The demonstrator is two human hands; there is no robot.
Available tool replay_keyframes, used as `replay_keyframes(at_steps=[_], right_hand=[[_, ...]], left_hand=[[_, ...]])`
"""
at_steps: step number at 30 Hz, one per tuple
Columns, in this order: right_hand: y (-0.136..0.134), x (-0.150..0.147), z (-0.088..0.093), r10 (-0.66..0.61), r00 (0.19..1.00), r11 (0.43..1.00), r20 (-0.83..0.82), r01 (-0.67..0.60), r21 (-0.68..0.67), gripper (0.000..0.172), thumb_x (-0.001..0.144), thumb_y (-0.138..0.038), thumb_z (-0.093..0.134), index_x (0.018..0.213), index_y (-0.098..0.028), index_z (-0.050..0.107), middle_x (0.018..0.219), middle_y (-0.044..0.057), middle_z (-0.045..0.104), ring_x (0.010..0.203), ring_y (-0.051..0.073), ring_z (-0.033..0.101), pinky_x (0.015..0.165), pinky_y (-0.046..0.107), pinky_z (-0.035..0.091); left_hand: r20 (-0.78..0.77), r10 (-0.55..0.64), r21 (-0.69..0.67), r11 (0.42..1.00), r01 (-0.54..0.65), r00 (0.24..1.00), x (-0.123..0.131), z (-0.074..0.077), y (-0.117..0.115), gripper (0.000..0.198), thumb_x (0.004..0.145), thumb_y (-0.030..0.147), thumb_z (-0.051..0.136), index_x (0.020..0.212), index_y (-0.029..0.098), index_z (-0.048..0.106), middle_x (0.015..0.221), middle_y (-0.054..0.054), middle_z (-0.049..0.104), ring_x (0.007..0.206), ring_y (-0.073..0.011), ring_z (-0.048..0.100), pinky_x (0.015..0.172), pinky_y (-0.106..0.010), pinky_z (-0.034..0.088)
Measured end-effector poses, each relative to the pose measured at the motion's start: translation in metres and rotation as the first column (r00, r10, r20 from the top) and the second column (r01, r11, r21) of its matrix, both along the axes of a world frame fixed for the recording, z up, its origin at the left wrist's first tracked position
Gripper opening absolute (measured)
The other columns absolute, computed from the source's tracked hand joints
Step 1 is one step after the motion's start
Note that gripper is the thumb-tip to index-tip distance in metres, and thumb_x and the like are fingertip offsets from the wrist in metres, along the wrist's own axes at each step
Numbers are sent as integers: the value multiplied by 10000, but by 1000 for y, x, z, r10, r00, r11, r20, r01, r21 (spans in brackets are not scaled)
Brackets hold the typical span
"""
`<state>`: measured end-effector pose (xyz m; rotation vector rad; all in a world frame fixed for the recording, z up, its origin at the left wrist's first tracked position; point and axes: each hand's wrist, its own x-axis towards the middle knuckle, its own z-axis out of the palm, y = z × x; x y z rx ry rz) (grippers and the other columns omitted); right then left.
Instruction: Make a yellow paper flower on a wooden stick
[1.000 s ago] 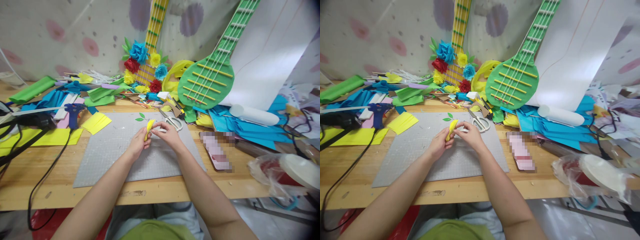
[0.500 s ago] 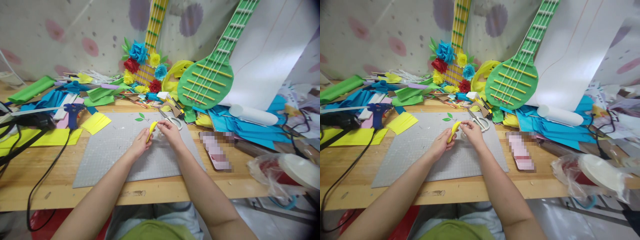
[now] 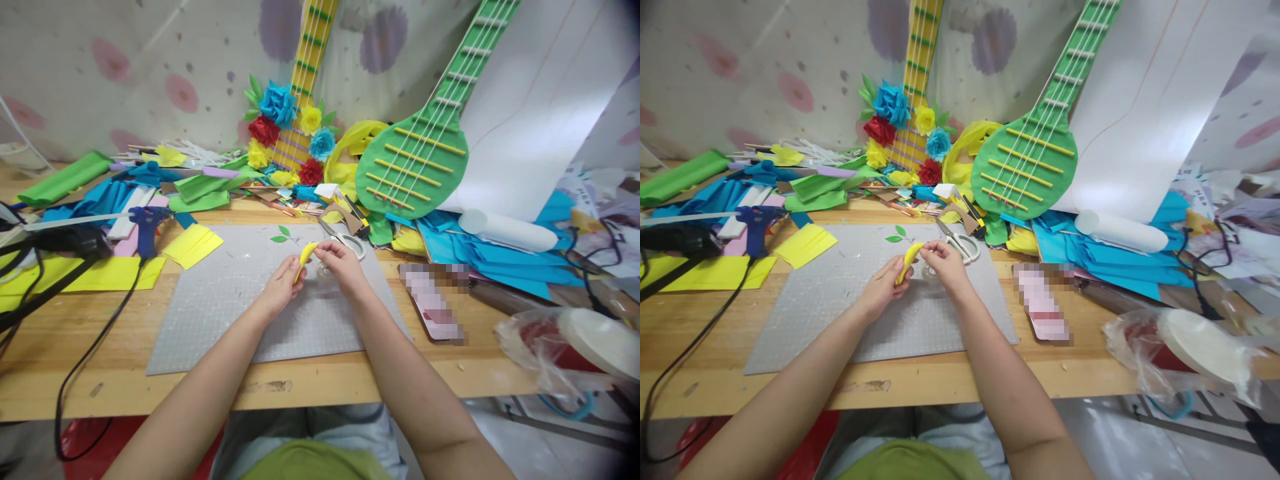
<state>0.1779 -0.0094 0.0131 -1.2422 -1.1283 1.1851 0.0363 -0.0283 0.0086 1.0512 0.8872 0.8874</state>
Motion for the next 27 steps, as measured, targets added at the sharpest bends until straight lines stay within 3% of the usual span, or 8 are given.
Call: replay_keyframes(at_steps=[13, 27], right_hand=[[0, 2, 0, 19, 1000, 1000, 2, -19, 8, 275, 593, -400, 655, 690, -166, 546, 530, -68, 417, 467, 51, 331, 452, 204, 253], [-1, 1, 2, 23, 1000, 999, 15, -24, 22, 256, 596, -389, 651, 678, -168, 550, 559, -56, 447, 493, 57, 350, 474, 211, 270]], left_hand=[[29, -12, 17, 1000, 11, 1000, 1, -2, 0, 257, 833, 442, 393, 832, 185, 417, 708, 46, 428, 385, -4, 290, 344, -145, 187], [32, -29, -7, 1000, 29, 999, -1, -2, 1, 247, 832, 428, 389, 844, 183, 422, 682, 47, 436, 380, -1, 277, 348, -139, 166]])
